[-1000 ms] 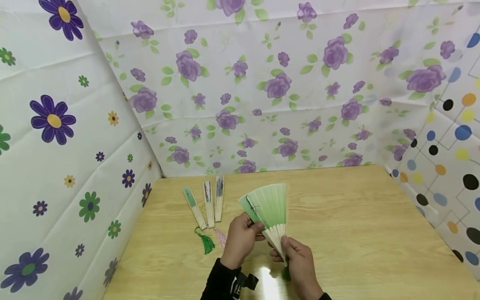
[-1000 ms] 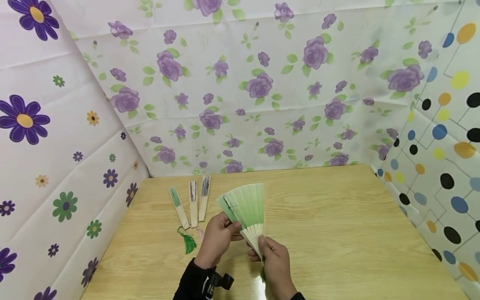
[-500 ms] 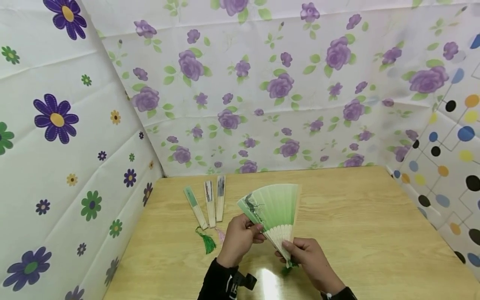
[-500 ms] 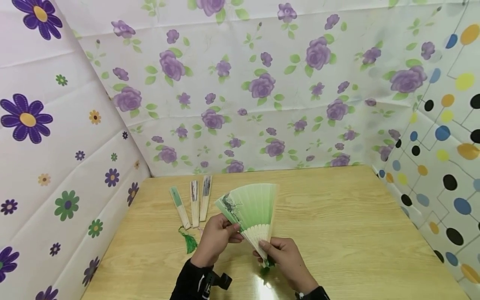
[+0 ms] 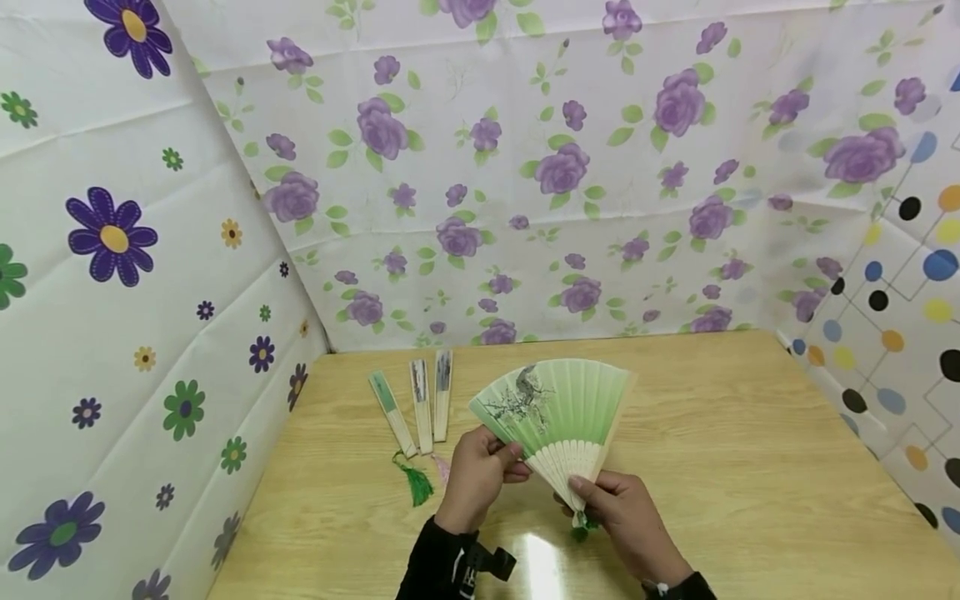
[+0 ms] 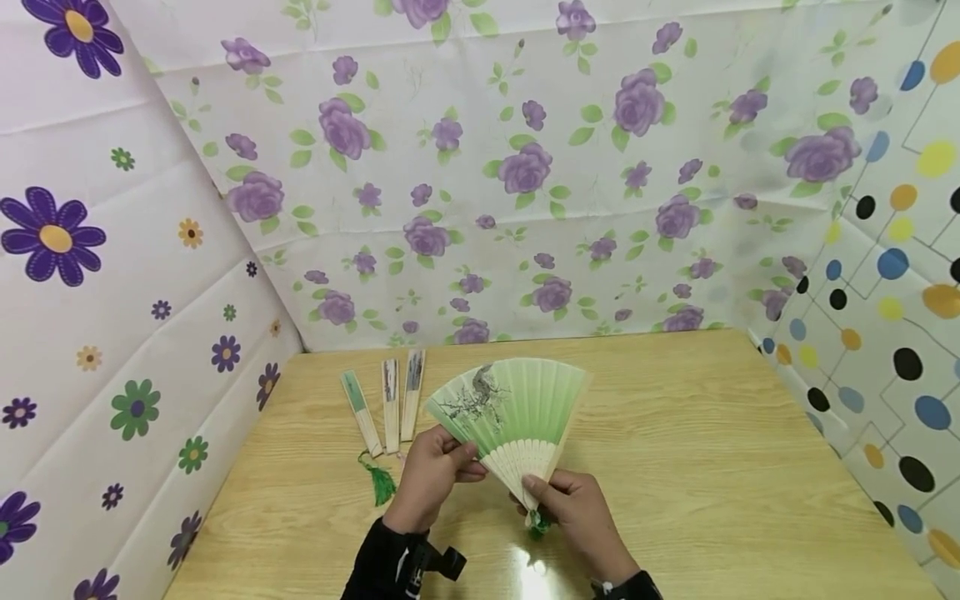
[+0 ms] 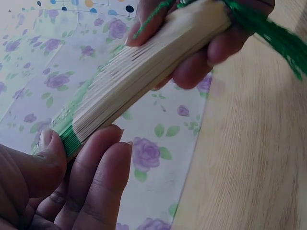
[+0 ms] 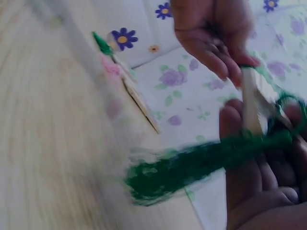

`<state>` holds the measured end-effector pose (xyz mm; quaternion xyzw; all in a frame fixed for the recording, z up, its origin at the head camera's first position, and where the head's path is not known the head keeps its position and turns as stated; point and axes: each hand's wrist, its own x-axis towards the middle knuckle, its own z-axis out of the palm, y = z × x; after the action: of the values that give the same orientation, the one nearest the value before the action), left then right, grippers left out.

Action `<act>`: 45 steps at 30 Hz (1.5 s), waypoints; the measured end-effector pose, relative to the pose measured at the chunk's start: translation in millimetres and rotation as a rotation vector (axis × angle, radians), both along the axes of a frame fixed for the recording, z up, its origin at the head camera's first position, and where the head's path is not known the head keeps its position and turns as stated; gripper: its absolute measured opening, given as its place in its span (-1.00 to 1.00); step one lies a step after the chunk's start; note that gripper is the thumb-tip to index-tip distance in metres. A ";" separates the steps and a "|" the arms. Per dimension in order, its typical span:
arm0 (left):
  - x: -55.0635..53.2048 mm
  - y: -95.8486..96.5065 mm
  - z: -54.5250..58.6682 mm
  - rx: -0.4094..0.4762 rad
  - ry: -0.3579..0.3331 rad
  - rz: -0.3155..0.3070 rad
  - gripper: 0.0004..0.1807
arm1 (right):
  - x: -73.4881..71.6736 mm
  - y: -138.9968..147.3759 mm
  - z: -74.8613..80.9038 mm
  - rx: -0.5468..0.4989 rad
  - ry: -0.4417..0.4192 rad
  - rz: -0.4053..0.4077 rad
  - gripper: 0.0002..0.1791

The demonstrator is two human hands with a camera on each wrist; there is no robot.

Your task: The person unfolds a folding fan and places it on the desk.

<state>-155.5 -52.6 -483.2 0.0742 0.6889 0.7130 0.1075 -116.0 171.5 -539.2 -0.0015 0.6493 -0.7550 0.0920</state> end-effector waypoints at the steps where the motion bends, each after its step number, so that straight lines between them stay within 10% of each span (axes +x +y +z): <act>1: 0.0 0.3 -0.3 0.000 -0.003 -0.006 -0.81 | -0.6 3.1 0.3 -0.015 -0.015 0.037 -0.62; 10: -0.3 4.3 0.2 -0.045 0.030 -0.061 -0.84 | 1.6 19.5 3.7 -0.109 -0.059 0.248 -0.65; 21: 7.4 -0.1 25.3 -0.019 -0.006 -0.047 -0.84 | 5.0 14.6 4.9 0.034 0.027 0.014 -0.63; 25: 1.3 -1.4 14.0 0.030 -0.026 -0.010 -0.85 | 8.2 6.7 5.7 0.041 0.069 -0.113 -0.65; 32: 1.7 5.4 0.4 -0.085 0.057 0.008 -0.82 | 6.0 16.2 3.4 -0.046 0.005 0.006 -0.77; 45: 13.4 7.3 31.2 -0.069 0.052 -0.072 -0.82 | 3.2 22.8 -3.2 -0.067 -0.073 0.063 -0.68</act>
<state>-142.1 -45.4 -452.0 0.1137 0.7124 0.6824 0.1174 -112.7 194.3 -542.5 0.0025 0.6196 -0.7724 0.1395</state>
